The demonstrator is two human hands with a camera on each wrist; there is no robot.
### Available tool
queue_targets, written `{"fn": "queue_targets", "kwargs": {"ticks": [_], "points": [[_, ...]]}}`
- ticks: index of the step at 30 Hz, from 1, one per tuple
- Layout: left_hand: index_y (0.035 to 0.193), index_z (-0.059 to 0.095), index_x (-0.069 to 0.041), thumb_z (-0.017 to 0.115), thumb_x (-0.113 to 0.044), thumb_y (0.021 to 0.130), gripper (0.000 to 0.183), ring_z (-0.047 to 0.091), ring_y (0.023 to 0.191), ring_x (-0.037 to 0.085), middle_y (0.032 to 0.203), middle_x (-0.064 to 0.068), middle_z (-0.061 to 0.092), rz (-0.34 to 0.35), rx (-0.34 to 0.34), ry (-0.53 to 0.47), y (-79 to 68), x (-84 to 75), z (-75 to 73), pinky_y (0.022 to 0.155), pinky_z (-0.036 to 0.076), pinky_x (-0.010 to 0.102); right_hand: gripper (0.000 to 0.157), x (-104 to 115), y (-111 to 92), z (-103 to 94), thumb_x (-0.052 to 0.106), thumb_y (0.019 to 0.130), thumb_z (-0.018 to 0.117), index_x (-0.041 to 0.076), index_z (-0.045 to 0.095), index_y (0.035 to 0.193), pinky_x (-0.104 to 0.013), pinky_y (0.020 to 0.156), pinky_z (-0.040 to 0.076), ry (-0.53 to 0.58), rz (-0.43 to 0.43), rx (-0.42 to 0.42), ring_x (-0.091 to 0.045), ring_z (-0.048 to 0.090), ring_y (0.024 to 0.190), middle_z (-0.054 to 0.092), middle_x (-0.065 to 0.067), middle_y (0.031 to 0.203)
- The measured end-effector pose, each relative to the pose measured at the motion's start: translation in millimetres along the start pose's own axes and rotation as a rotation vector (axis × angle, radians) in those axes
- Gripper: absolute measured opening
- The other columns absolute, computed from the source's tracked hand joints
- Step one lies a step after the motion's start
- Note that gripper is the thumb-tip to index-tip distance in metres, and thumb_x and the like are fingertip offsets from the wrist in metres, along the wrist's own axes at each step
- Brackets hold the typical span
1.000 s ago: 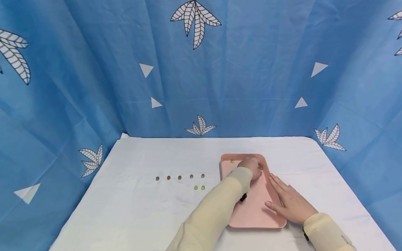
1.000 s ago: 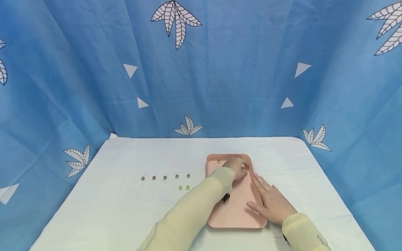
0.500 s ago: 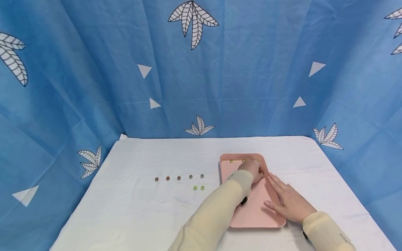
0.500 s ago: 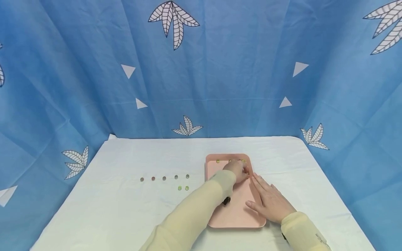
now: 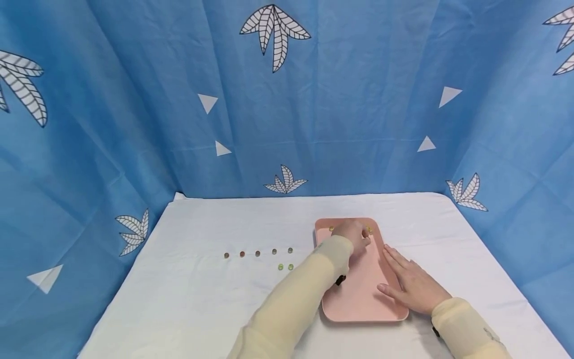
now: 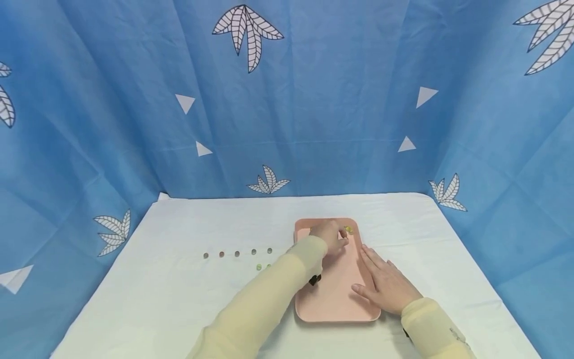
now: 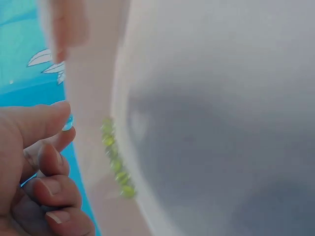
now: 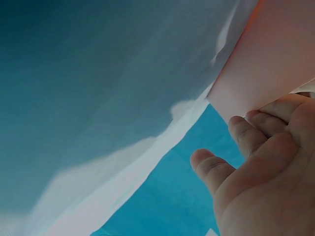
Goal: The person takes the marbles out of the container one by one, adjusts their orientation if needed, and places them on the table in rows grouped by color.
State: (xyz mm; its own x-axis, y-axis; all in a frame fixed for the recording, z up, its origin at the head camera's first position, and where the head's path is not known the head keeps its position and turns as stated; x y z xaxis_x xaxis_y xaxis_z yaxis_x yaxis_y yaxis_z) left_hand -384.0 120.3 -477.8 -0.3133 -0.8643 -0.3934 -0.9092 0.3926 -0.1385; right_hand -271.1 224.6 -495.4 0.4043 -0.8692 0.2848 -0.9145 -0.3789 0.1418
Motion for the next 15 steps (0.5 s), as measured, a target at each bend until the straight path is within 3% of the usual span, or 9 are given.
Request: {"fn": "queue_targets", "kwargs": {"ticks": [4,9,15], "points": [[0.099,0.067,-0.029,0.063,-0.038,0.093,0.011,0.053,0.063,0.005,0.08,-0.012,0.059,0.016,-0.025,-0.016,-8.5,5.7,-11.6,0.057,0.044,0.023,0.09,2.7,-0.9,-1.6,0.059,0.086,0.061,-0.001,0.034,0.147,-0.062,0.101,0.032,0.001,-0.007,-0.013,-0.039,0.035,0.135,0.029,-0.016,0.154],[0.099,0.069,-0.027,0.065,-0.036,0.092,0.012,0.053,0.064,0.005,0.089,-0.011,0.063,0.036,-0.056,-0.04,-17.4,14.7,-27.0,0.059,0.045,0.022,0.089,3.6,-1.4,-0.8,0.06,0.087,0.06,0.0,0.034,0.147,-0.062,0.101,0.032,-0.006,-0.011,-0.018,-0.04,0.036,0.134,0.028,-0.016,0.154],[0.095,0.07,-0.027,0.066,-0.037,0.092,0.011,0.054,0.075,0.005,0.095,-0.011,0.067,0.073,-0.124,0.025,-30.4,25.5,-50.2,0.074,0.047,0.026,0.09,3.4,-0.9,-2.2,0.059,0.086,0.061,-0.002,0.033,0.147,-0.062,0.1,0.032,-0.012,-0.021,-0.032,-0.041,0.037,0.133,0.029,-0.017,0.153]]}}
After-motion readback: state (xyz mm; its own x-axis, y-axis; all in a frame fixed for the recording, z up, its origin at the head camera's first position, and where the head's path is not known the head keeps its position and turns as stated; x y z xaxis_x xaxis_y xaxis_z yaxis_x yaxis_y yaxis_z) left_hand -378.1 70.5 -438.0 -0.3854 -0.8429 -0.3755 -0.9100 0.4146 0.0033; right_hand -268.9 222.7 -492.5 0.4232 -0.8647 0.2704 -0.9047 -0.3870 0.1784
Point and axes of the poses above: each hand's wrist, its own y-axis towards the middle knuckle, its own z-axis out of the palm, x = y × z, the point moved 10 cm from there along y, towards the middle knuckle
